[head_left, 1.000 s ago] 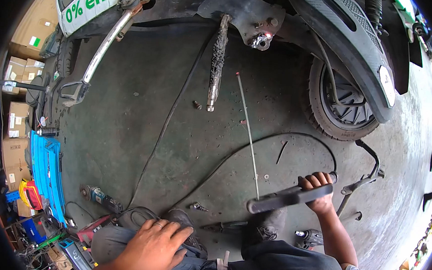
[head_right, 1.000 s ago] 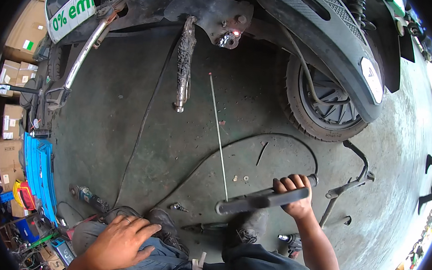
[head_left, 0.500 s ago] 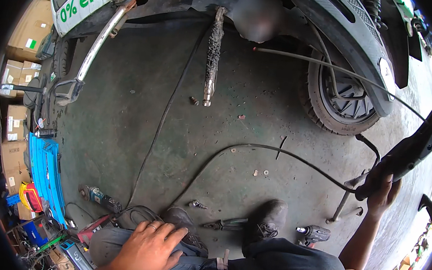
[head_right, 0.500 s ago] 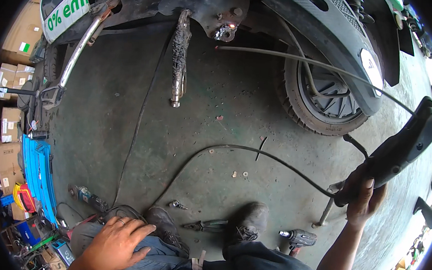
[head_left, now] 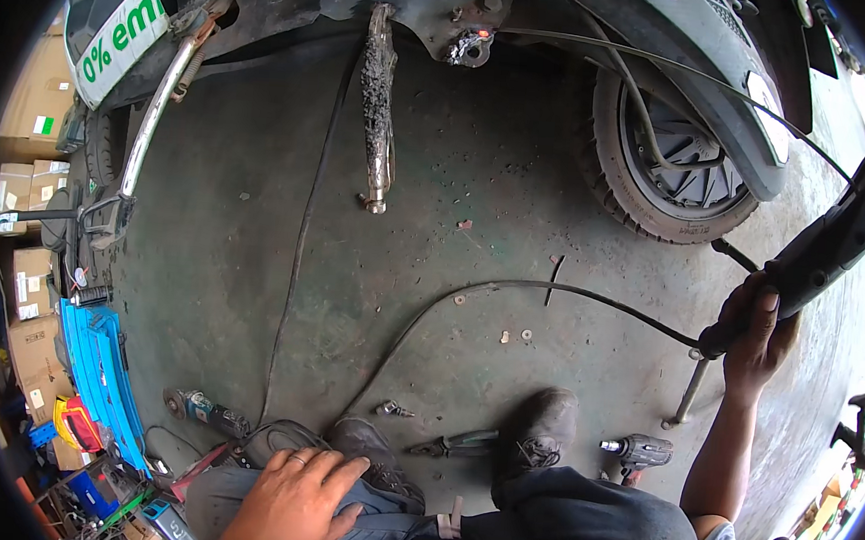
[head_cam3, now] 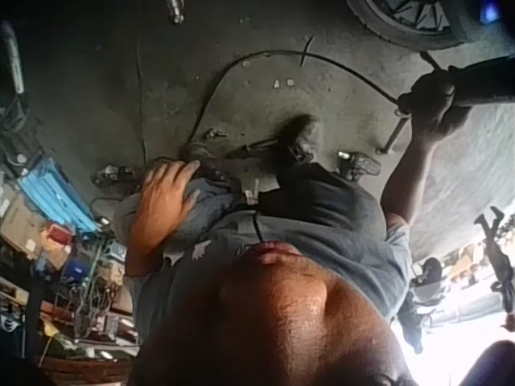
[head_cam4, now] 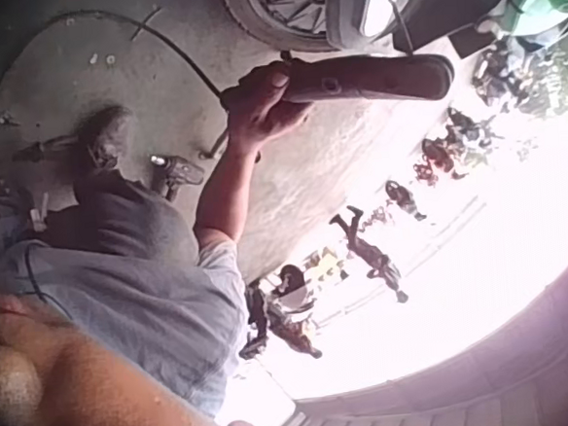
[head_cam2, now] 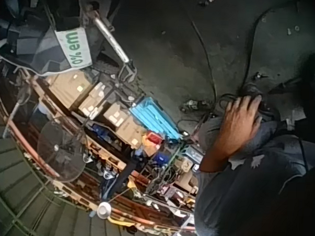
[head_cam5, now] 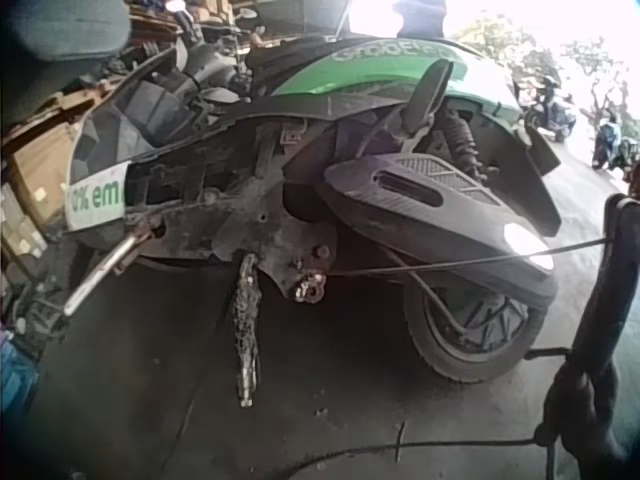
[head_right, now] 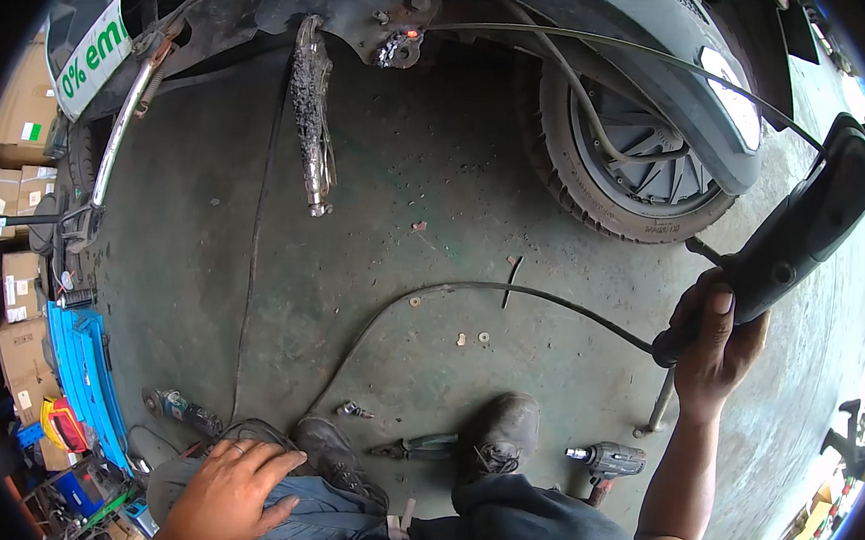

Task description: The person welds the metal frame of a scooter using a stick welder, applying the electrode to several points while sparks are visible.

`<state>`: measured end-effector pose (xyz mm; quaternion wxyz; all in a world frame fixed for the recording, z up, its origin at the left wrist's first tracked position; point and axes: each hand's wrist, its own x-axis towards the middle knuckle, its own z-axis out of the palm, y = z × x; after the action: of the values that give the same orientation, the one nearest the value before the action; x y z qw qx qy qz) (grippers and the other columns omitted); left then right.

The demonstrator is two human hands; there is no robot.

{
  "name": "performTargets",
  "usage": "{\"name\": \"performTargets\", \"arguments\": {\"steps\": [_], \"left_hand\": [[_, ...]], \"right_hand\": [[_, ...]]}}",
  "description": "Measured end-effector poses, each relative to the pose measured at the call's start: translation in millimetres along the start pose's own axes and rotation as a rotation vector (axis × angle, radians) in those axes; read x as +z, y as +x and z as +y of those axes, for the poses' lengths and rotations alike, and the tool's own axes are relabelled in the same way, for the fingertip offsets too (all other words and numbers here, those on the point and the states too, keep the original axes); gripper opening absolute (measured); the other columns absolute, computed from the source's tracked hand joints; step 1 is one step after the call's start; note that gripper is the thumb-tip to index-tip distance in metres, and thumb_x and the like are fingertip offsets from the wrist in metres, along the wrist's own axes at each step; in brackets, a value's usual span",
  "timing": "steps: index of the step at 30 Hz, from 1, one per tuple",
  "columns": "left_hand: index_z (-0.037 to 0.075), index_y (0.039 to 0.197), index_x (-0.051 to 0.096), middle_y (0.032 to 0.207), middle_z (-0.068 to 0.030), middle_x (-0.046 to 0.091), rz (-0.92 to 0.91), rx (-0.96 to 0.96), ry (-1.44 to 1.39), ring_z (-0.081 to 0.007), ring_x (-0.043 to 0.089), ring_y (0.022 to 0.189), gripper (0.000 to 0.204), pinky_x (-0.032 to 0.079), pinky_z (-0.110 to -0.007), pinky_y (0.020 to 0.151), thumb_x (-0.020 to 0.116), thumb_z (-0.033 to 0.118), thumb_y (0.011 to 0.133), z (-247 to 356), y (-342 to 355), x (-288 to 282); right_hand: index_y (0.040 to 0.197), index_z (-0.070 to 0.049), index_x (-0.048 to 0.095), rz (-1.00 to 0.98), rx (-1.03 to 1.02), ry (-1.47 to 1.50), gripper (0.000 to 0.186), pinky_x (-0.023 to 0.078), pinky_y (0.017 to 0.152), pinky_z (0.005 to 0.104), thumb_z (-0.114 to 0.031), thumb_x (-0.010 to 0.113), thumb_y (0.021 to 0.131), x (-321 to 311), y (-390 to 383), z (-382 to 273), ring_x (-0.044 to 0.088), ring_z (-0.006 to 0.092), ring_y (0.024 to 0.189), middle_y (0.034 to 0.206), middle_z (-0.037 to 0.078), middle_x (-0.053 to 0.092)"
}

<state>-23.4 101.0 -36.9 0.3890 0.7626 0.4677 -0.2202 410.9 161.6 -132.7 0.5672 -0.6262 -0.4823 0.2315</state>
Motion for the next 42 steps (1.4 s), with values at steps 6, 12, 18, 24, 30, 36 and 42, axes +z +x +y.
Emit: {"name": "performTargets", "arguments": {"steps": [6,12,18,24,30,36,42], "left_hand": [[0.008,0.134,0.054,0.123,-0.0163,0.059,-0.002,0.000,-0.011,-0.0362,0.054,0.116,0.050,0.041,-0.049,0.100,0.067,0.021,0.088,-0.8,0.8,-0.2],[0.010,0.128,0.060,0.116,-0.0101,0.063,0.048,0.035,0.083,-0.0306,0.060,0.106,0.052,0.045,-0.045,0.096,0.071,0.033,0.083,-1.4,3.5,4.6],[0.010,0.128,0.060,0.116,-0.0099,0.063,0.054,0.043,0.102,-0.0303,0.061,0.106,0.051,0.045,-0.045,0.096,0.071,0.033,0.083,-1.5,3.8,4.6],[0.010,0.128,0.060,0.116,-0.0099,0.063,0.049,0.037,0.093,-0.0299,0.061,0.107,0.051,0.044,-0.045,0.097,0.071,0.033,0.083,-1.4,4.3,4.1],[0.010,0.128,0.060,0.117,-0.0100,0.063,0.053,0.046,0.085,-0.0298,0.060,0.108,0.051,0.044,-0.045,0.097,0.071,0.032,0.083,-2.8,4.5,4.2],[0.010,0.128,0.060,0.117,-0.0098,0.063,0.056,0.048,0.093,-0.0298,0.060,0.108,0.051,0.044,-0.045,0.097,0.071,0.033,0.084,-3.9,4.9,4.7],[0.009,0.130,0.058,0.119,-0.0119,0.062,0.043,0.024,0.056,-0.0318,0.058,0.110,0.050,0.043,-0.046,0.098,0.069,0.029,0.085,-3.1,2.6,2.3]], "right_hand": [[0.128,0.002,0.048,-0.065,-0.023,-0.051,0.044,0.045,0.054,0.0247,-0.034,0.054,0.103,-4.5,-0.3,5.7,0.055,0.0098,0.063,0.088,0.006,0.060],[0.129,0.002,0.047,-0.069,-0.016,-0.041,0.045,0.045,0.054,0.0248,-0.035,0.054,0.103,-4.5,1.5,8.3,0.055,0.0099,0.063,0.089,0.006,0.060],[0.120,0.001,0.049,-0.012,-0.016,-0.024,0.037,0.044,0.052,0.0237,-0.030,0.056,0.102,3.4,3.1,5.4,0.054,0.0094,0.058,0.085,0.006,0.059],[0.121,0.001,0.049,-0.021,-0.013,-0.012,0.037,0.044,0.052,0.0232,-0.031,0.055,0.102,3.6,4.1,6.7,0.054,0.0091,0.058,0.085,0.006,0.059],[0.121,0.000,0.049,-0.007,-0.012,-0.020,0.037,0.044,0.051,0.0230,-0.031,0.055,0.102,6.0,4.8,7.1,0.053,0.0086,0.057,0.083,0.006,0.059],[0.119,-0.001,0.050,0.004,-0.010,-0.015,0.034,0.044,0.050,0.0233,-0.030,0.054,0.103,7.5,5.1,6.5,0.053,0.0088,0.056,0.081,0.005,0.059],[0.116,-0.004,0.050,0.060,0.329,0.184,0.032,0.044,0.047,0.0242,-0.032,0.056,0.102,10.7,-4.1,10.4,0.052,0.0088,0.054,0.079,0.004,0.057]]}}
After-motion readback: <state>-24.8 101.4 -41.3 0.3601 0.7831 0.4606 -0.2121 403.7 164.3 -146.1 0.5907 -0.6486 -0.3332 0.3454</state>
